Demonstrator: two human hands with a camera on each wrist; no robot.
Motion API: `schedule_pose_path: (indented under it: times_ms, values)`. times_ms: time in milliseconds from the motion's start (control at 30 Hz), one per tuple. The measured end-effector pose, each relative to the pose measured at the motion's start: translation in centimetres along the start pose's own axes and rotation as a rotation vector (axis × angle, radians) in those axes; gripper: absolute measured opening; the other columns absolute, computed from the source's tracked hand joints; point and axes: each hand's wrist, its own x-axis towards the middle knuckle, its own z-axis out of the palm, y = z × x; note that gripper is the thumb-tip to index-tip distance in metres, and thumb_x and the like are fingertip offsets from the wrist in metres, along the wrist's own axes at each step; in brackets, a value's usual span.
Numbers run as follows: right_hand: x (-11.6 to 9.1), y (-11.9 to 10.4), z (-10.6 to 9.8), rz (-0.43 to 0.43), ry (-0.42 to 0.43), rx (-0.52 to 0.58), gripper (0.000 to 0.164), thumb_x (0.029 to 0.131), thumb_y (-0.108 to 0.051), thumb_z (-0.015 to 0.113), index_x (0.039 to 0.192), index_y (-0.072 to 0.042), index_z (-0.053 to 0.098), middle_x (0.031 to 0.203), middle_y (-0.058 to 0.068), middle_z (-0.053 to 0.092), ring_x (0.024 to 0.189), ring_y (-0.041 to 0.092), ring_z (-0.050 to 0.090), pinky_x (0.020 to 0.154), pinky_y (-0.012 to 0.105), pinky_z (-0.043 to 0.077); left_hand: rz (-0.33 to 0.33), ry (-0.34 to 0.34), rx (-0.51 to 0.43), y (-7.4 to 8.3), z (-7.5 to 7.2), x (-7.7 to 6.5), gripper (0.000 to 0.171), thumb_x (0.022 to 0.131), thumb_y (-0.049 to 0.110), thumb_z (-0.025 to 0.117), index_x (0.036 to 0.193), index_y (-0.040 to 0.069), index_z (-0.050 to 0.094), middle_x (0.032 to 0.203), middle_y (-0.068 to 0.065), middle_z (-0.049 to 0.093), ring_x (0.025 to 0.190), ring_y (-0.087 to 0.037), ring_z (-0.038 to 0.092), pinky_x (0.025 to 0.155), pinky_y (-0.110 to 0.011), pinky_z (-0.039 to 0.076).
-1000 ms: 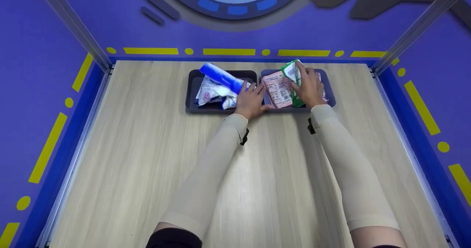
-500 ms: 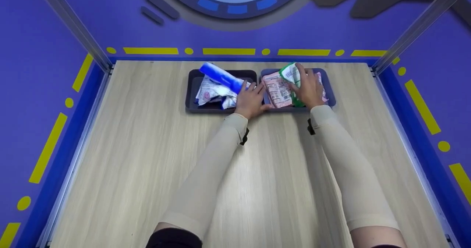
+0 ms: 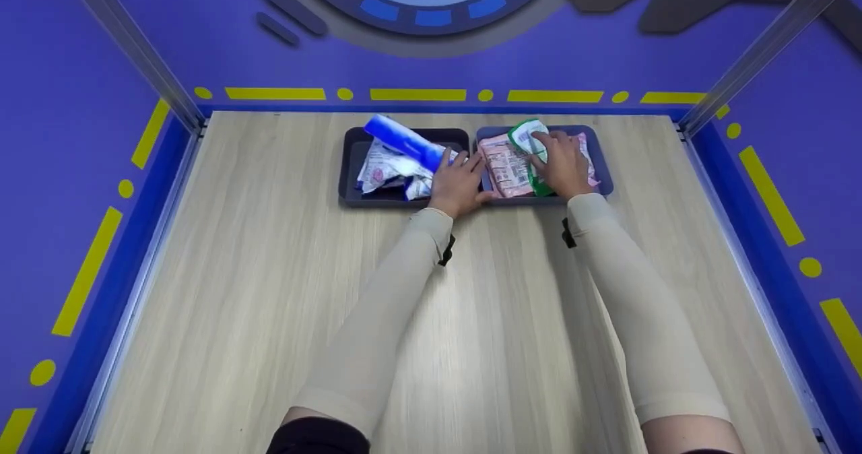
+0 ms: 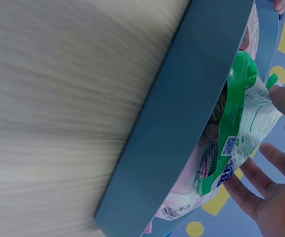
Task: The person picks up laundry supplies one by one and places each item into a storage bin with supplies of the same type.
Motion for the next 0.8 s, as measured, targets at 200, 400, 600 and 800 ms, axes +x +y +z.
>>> schedule_pose_path:
  times_ms: [200, 400, 600, 800]
  values:
    - [-0.22, -0.24, -0.04, -0.004, -0.048, -0.052, 0.049, 0.103, -0.031, 0.064, 0.150, -0.022, 0.056, 0.156, 0.022, 0.044, 0.134, 0.050, 0.044, 0.103, 0.071, 0.043, 0.000, -0.001, -0.004, 0.01, 0.17, 0.17, 0.086, 0.096, 0.076, 0.039, 0.162, 0.022, 0.034, 0.168, 0.004, 0.030, 0.153, -0.022, 0.028, 0.127, -0.051, 0.005]
    - [-0.47, -0.73, -0.07, -0.008, -0.124, -0.086, 0.044, 0.104, -0.030, 0.063, 0.146, -0.022, 0.061, 0.159, 0.024, 0.038, 0.136, 0.054, 0.040, 0.108, 0.070, 0.038, 0.002, -0.001, 0.004, 0.01, 0.04, -0.01, 0.086, 0.096, 0.076, 0.037, 0.162, 0.021, 0.034, 0.168, 0.003, 0.029, 0.152, -0.023, 0.029, 0.127, -0.052, 0.006]
    - [-0.79, -0.86, 0.29, -0.044, -0.144, -0.128, 0.039, 0.103, -0.029, 0.063, 0.141, -0.019, 0.065, 0.158, 0.025, 0.040, 0.128, 0.053, 0.045, 0.100, 0.070, 0.046, 0.007, 0.003, -0.006, -0.01, 0.05, -0.17, 0.086, 0.097, 0.075, 0.038, 0.162, 0.021, 0.034, 0.168, 0.002, 0.028, 0.152, -0.023, 0.029, 0.127, -0.051, 0.005]
    - [-0.83, -0.94, 0.50, -0.069, -0.124, -0.146, 0.039, 0.103, -0.028, 0.064, 0.141, -0.020, 0.066, 0.156, 0.025, 0.042, 0.129, 0.055, 0.045, 0.097, 0.072, 0.047, 0.008, -0.011, 0.001, -0.09, -0.11, -0.01, 0.085, 0.097, 0.075, 0.038, 0.162, 0.021, 0.034, 0.169, 0.003, 0.028, 0.153, -0.023, 0.029, 0.127, -0.052, 0.006]
